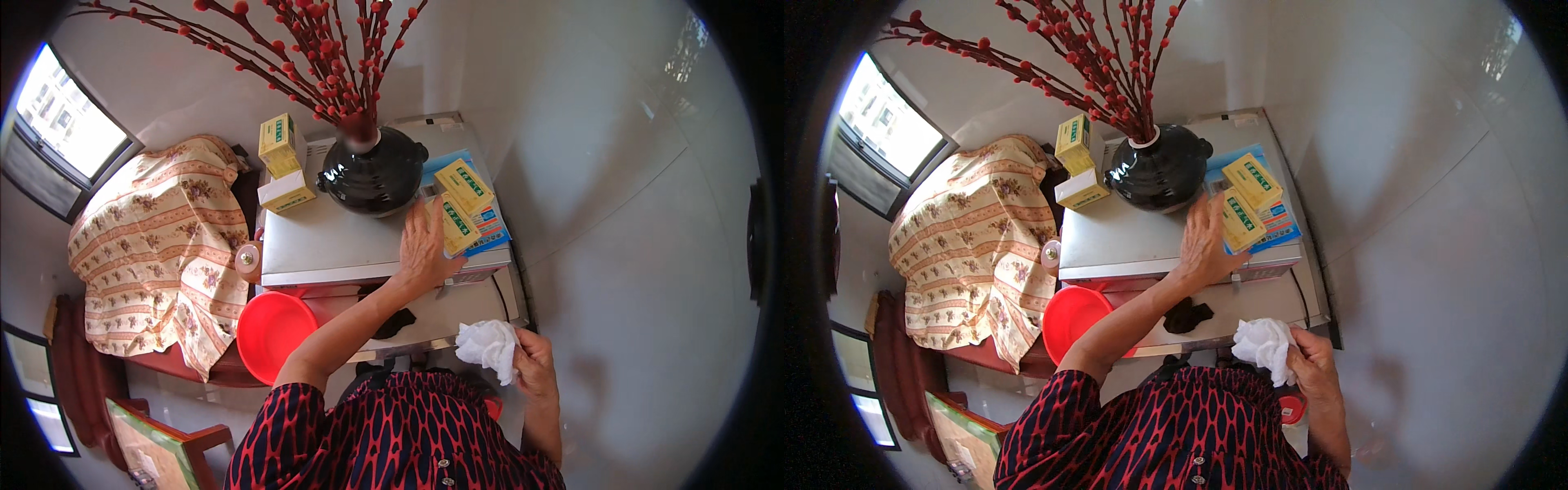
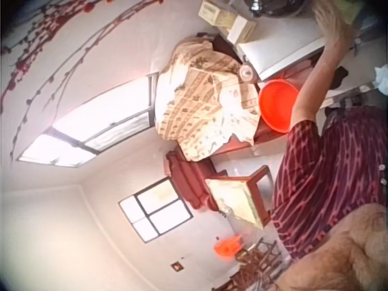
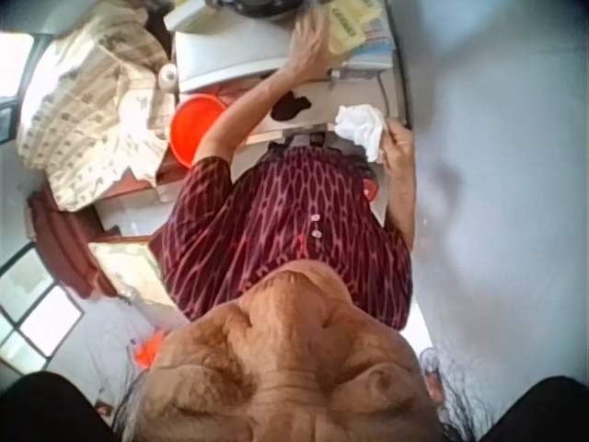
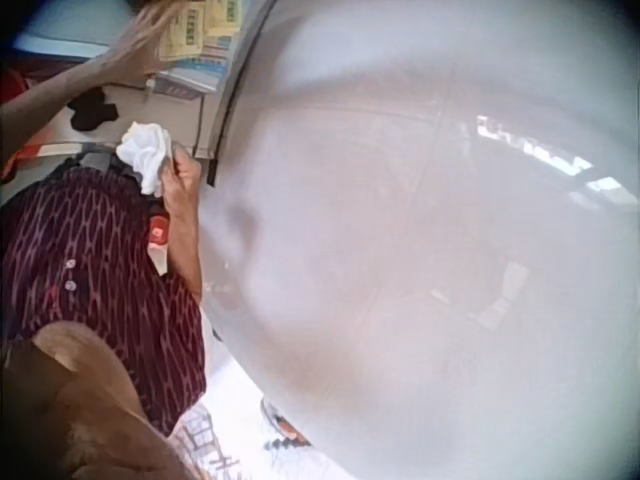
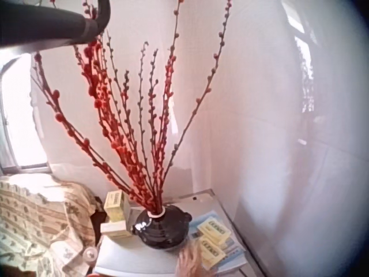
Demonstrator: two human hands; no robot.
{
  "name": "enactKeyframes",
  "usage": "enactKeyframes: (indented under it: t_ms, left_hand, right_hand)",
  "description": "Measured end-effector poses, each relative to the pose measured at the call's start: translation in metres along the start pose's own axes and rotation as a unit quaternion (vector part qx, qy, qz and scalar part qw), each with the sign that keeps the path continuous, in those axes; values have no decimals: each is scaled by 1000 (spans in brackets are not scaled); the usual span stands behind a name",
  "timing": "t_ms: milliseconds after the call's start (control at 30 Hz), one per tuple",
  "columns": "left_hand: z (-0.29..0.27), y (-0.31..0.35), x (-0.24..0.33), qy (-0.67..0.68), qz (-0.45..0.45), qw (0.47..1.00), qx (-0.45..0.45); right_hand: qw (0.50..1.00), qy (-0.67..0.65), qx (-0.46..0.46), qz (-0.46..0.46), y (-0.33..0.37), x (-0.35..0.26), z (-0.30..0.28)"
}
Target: The person wipes several small yellow and green boxes with a white cloth, handling them one at a time. They pick up each box from a stack on a metal cabinet, wipe its surfaces, and place it back on the cabinet. The person also briefly wipes the cabinet surface with a dark cloth.
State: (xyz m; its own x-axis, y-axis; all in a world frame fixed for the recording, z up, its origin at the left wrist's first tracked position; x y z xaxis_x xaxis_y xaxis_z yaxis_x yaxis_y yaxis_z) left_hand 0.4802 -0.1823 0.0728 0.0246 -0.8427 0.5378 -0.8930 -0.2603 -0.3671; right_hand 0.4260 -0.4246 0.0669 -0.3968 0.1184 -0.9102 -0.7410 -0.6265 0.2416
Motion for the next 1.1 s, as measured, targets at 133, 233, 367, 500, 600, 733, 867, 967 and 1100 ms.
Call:
enactKeyframes:
  t_ms: [133, 233, 367, 500, 600, 733, 867, 967, 1100]
  left_hand:
    - [26, -10, -5, -38, 10, 999, 25]
    - [26, -14, -5, -38, 21, 998, 42]
    - [3, 0, 8, 16, 46, 994, 94]
    - [-33, 30, 22, 62, 21, 995, 69]
    - [-47, 52, 25, 88, 28, 994, 59]
    - [-59, 80, 27, 81, 44, 995, 28]
    - [-89, 105, 19, 58, 36, 998, 2]
    - [-108, 117, 9, 62, 30, 997, -25]
    - [-134, 131, -19, 302, -13, 953, 21]
  right_hand:
    - [999, -12, 18, -38, 8, -1, -9]
    - [997, -45, 18, -63, 13, -5, -8]
    - [995, -34, 44, -86, 7, -6, -15]
    - [981, 40, 123, -145, -14, -30, -1]
    - [901, 298, 114, -295, -35, -61, 36]
    - [808, 477, 58, -341, -66, -30, 88]
    - [912, 340, -29, -228, -78, -10, 119]
    - [926, 297, -38, -229, -79, 3, 134]
    - [950, 200, -24, -240, -77, 20, 157]
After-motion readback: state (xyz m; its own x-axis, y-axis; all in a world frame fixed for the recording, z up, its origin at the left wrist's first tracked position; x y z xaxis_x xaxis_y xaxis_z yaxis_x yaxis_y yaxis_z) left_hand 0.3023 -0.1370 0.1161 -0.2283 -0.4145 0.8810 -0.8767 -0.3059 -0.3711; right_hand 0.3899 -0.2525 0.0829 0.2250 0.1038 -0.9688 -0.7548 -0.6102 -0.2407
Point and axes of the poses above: each hand's wrist, its own y-axis away from the middle knuckle, its own z-axis out of the palm, x = y × z, the point moved 6 cm from there along -y, towards the middle knuckle, and after that the axes turned 1 degree about -x, right-handed, at the moved point
